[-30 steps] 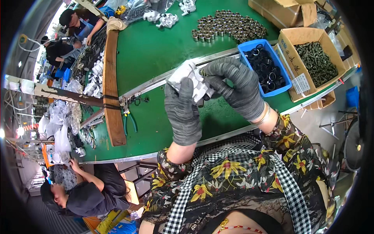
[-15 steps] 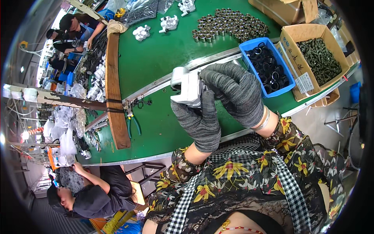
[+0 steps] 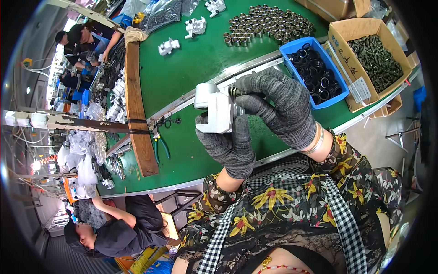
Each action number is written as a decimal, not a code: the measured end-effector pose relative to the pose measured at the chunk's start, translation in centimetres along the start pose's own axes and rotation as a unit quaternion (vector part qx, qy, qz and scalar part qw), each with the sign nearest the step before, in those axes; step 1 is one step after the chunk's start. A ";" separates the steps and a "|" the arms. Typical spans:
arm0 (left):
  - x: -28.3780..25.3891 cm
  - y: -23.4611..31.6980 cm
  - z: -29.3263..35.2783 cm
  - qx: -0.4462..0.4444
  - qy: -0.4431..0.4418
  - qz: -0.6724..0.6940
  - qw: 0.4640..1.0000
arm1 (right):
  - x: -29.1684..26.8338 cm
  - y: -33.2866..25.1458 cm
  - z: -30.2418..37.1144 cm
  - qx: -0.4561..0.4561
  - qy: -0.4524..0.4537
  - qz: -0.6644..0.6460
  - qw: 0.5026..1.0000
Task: The person assembles metal housings by taking rubber seals and small components from containers, inserting them into the housings by hand, and pressing them into place using a metal rod.
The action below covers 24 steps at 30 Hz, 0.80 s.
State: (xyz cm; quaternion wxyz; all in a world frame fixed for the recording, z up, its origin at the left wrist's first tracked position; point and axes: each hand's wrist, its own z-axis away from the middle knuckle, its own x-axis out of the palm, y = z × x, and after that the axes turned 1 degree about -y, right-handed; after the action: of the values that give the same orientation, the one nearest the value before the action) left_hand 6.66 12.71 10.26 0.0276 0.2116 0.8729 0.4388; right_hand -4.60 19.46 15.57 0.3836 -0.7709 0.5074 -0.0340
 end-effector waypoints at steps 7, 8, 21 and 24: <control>-0.4 -0.1 0.2 0.005 -0.007 -0.039 0.999 | 0.7 0.2 0.6 0.046 0.009 -0.062 0.997; -0.4 0.0 0.2 -0.009 -0.003 -0.022 1.000 | 0.8 0.3 0.7 0.032 0.007 -0.046 0.998; -0.4 -0.5 -0.3 0.053 -0.019 -0.069 0.996 | 2.3 1.6 0.6 -0.053 0.023 0.107 0.993; 0.2 0.2 -0.6 -0.001 -0.012 0.023 1.000 | 2.6 2.4 1.1 0.039 -0.029 0.023 0.999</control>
State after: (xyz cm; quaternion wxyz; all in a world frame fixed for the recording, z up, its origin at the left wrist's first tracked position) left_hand 6.37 12.44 10.79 0.0283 0.2366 0.8673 0.4371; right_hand -4.65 17.51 12.40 0.4289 -0.7438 0.5121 -0.0224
